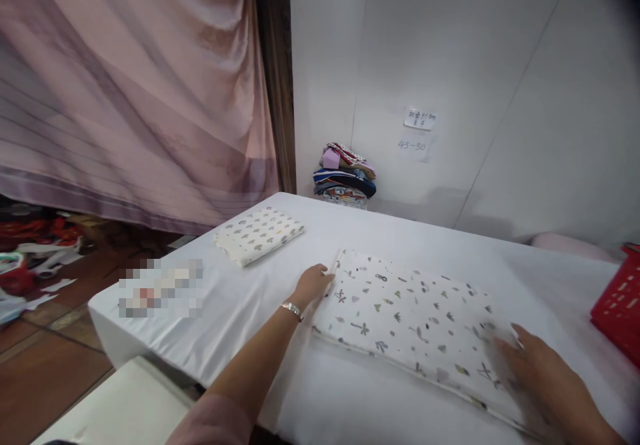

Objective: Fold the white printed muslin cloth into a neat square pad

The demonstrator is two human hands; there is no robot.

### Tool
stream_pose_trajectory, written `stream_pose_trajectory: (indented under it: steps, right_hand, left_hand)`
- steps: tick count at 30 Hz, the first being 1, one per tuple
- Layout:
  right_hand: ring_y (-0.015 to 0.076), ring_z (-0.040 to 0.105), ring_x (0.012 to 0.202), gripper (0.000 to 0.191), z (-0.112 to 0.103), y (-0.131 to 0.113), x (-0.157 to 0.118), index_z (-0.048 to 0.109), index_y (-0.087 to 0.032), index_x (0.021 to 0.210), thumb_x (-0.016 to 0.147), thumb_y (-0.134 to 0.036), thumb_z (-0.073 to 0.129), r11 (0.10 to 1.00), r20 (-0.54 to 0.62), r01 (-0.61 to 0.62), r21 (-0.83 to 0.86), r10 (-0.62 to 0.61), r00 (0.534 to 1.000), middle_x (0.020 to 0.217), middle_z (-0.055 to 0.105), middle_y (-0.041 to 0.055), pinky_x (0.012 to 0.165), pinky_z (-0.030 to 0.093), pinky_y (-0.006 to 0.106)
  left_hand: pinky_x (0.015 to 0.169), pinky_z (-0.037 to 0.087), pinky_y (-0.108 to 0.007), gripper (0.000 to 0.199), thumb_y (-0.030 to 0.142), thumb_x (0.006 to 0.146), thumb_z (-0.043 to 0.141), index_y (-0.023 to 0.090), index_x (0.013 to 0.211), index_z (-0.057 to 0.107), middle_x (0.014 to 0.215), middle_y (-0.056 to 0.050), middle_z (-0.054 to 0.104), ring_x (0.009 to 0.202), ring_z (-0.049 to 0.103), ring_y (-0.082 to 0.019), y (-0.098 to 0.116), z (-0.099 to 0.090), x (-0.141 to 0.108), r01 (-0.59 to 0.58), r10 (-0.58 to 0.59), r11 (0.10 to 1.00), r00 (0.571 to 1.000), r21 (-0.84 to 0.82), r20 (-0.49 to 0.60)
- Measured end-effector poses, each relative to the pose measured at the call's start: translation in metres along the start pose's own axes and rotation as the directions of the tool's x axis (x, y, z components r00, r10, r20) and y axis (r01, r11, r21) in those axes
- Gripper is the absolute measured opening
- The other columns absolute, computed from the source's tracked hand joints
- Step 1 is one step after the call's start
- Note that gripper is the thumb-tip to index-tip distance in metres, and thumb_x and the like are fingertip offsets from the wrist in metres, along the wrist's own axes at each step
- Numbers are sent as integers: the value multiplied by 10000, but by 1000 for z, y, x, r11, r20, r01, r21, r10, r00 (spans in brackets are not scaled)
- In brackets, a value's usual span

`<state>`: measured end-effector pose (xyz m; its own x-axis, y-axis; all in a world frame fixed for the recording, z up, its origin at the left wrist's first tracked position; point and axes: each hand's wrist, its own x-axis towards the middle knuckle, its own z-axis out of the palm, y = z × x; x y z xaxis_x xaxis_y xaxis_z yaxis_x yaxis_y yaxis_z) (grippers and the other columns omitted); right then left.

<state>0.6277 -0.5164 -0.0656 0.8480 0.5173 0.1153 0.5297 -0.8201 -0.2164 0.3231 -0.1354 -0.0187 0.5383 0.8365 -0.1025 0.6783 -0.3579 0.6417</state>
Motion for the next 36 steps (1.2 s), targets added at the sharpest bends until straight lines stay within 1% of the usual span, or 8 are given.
stream_pose_trajectory:
  steps: [2,5,8,11,15,18,25,36]
  right_hand:
    - [272,451,1213,621,-2,-29,3,431,-164,1310,817,-531,340,991,19,110,82,-112,994,1336,478,108,995,383,387]
    - [263,396,1258,590,-1,-79,1,437,-190,1304,825,-523,350,930,64,245,275,-272,960,1376,438,72,994,391,395]
    - [267,398,1258,537,1,-118,-9,478,-226,1275,828,-506,382,873,102,299,386,-362,926,1362,457,53,971,416,406]
    - [265,425,1239,495,2,-136,-20,513,-241,1254,840,-484,394,840,118,300,453,-390,913,1353,470,45,973,421,406]
    - [268,435,1232,487,8,-138,-24,553,-211,1223,836,-474,416,842,148,288,456,-391,909,1327,498,62,1025,370,435]
    - [256,481,1189,473,15,-135,-22,574,-200,1193,837,-475,426,823,134,328,463,-431,892,1292,531,66,1008,398,416]
    - [264,497,1174,427,34,-127,-20,636,-210,1124,829,-469,468,776,38,424,468,-497,867,1246,570,65,1028,383,439]
    - [275,518,1149,391,39,-126,-23,657,-235,1095,833,-463,476,768,0,440,465,-497,868,1242,572,56,993,428,449]
  left_hand:
    - [765,417,-274,309,387,781,544,185,1001,622,1032,-77,663,940,597,-212,12,-1,9,-37,39,999,998,36,-47]
    - [753,413,-284,258,386,785,541,185,922,627,1041,-82,654,962,581,-224,28,7,24,-23,27,998,997,59,-74]
    - [700,420,-292,253,402,778,545,175,867,614,969,-87,662,890,595,-226,36,18,38,25,-18,997,996,78,-85]
    - [669,418,-294,236,393,770,551,170,835,597,910,-83,656,829,601,-220,36,27,47,54,-45,994,994,96,-101]
    - [721,407,-296,247,374,790,531,175,934,557,1062,-88,597,899,579,-207,37,36,54,38,-15,991,983,127,-180]
    - [727,399,-290,244,371,806,519,184,963,529,1089,-75,568,885,575,-187,38,41,59,9,22,989,978,146,-207]
    - [677,388,-273,225,404,788,554,193,848,503,985,-47,580,819,570,-170,39,43,75,-33,67,983,980,178,-187]
    - [678,388,-262,273,419,794,549,206,953,487,1073,-50,550,836,576,-160,44,42,87,-56,93,977,981,206,-172]
